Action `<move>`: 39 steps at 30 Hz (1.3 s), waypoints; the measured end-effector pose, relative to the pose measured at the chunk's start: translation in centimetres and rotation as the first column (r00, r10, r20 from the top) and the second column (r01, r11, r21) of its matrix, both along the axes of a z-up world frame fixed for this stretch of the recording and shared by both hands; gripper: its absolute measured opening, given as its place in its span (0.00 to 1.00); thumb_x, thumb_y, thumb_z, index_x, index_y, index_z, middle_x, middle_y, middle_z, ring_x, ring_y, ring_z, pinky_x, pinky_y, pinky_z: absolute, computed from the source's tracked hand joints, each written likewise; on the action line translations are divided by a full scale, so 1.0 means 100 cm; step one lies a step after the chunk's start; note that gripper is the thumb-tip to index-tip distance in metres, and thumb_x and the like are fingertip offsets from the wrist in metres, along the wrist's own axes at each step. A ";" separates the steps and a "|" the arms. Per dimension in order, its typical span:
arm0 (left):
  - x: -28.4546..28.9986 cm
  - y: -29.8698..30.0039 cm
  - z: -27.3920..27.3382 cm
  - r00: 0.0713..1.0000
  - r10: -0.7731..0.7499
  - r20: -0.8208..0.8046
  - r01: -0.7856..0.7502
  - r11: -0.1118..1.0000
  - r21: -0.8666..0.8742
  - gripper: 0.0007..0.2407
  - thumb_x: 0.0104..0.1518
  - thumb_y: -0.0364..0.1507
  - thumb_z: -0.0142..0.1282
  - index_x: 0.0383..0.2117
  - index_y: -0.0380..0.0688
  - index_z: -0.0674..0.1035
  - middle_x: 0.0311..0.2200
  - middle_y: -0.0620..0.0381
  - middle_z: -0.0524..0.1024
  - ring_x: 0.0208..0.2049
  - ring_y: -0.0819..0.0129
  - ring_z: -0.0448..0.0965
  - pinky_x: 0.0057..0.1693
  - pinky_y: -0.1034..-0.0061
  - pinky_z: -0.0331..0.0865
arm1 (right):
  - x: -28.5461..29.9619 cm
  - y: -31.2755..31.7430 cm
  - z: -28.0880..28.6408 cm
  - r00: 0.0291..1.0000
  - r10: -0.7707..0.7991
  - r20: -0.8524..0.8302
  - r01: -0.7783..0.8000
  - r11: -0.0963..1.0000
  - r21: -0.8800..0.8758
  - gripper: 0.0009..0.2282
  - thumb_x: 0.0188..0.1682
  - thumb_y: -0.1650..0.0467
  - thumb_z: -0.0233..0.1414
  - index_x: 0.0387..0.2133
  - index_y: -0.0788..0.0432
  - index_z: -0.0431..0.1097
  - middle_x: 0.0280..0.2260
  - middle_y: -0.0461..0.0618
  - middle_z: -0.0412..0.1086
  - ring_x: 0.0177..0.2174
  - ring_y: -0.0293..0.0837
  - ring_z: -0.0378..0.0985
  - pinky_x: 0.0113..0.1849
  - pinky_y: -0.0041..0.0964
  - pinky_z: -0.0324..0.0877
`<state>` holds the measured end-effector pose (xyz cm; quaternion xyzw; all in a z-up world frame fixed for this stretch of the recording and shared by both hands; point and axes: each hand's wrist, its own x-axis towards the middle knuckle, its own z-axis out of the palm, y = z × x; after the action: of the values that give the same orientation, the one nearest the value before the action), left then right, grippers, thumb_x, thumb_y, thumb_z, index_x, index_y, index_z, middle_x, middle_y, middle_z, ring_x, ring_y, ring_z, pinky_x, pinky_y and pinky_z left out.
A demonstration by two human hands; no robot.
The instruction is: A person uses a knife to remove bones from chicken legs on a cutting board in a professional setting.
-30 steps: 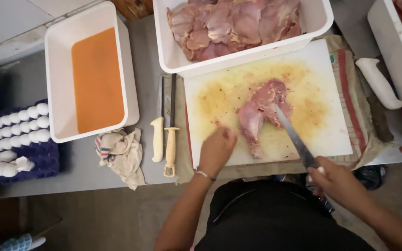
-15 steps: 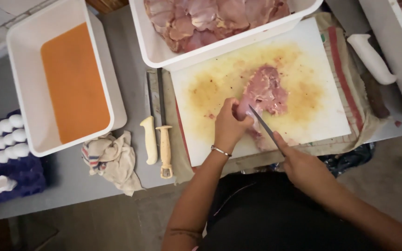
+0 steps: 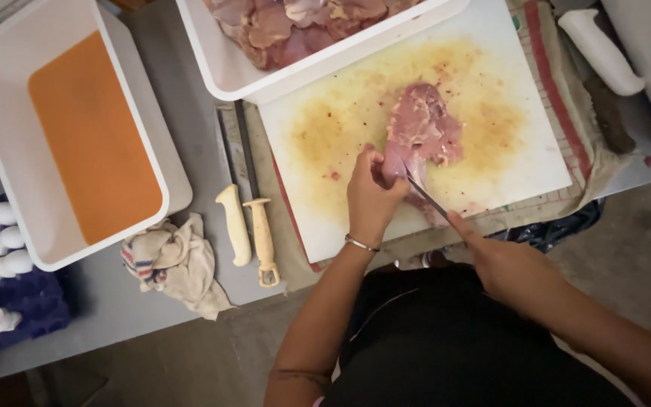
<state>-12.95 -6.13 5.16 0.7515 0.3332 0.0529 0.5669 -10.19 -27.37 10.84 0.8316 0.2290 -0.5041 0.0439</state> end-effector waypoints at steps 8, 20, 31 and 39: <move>-0.008 -0.002 -0.020 0.998 -0.022 0.058 0.020 0.999 0.044 0.15 0.42 0.26 0.60 0.38 0.48 0.73 0.34 0.61 0.74 0.35 0.69 0.74 0.45 0.75 0.69 | 0.003 -0.020 0.024 0.988 0.139 -0.066 -0.149 0.970 -0.193 0.45 0.49 0.61 0.47 0.72 0.20 0.17 0.45 0.55 0.76 0.41 0.54 0.83 0.41 0.42 0.72; 0.006 0.012 0.009 0.985 -0.116 -0.130 0.121 0.992 0.035 0.15 0.40 0.33 0.61 0.31 0.52 0.65 0.26 0.60 0.73 0.28 0.64 0.72 0.37 0.68 0.65 | 0.022 0.008 0.088 0.992 0.117 -0.035 -0.122 0.932 -0.341 0.35 0.59 0.64 0.33 0.74 0.23 0.16 0.17 0.44 0.66 0.16 0.40 0.57 0.25 0.34 0.53; -0.002 0.017 -0.012 0.993 -0.117 0.018 0.118 0.982 -0.147 0.10 0.41 0.28 0.60 0.28 0.50 0.72 0.24 0.63 0.75 0.26 0.75 0.71 0.37 0.78 0.68 | 0.013 0.030 0.066 0.935 0.350 0.061 -0.306 0.881 -0.360 0.46 0.48 0.78 0.39 0.75 0.28 0.17 0.20 0.35 0.65 0.17 0.38 0.58 0.22 0.36 0.46; -0.001 0.021 -0.024 0.983 -0.185 0.020 0.186 0.981 -0.060 0.11 0.41 0.30 0.61 0.31 0.51 0.73 0.24 0.64 0.76 0.26 0.73 0.75 0.38 0.74 0.71 | 0.003 0.035 0.064 0.937 0.346 0.033 -0.295 0.843 -0.450 0.44 0.54 0.74 0.37 0.75 0.25 0.14 0.23 0.37 0.68 0.19 0.38 0.62 0.22 0.35 0.49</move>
<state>-13.03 -3.99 2.73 0.7611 0.2594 -0.0052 0.5945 -9.89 -23.88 17.28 0.7772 0.2429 -0.4800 0.3264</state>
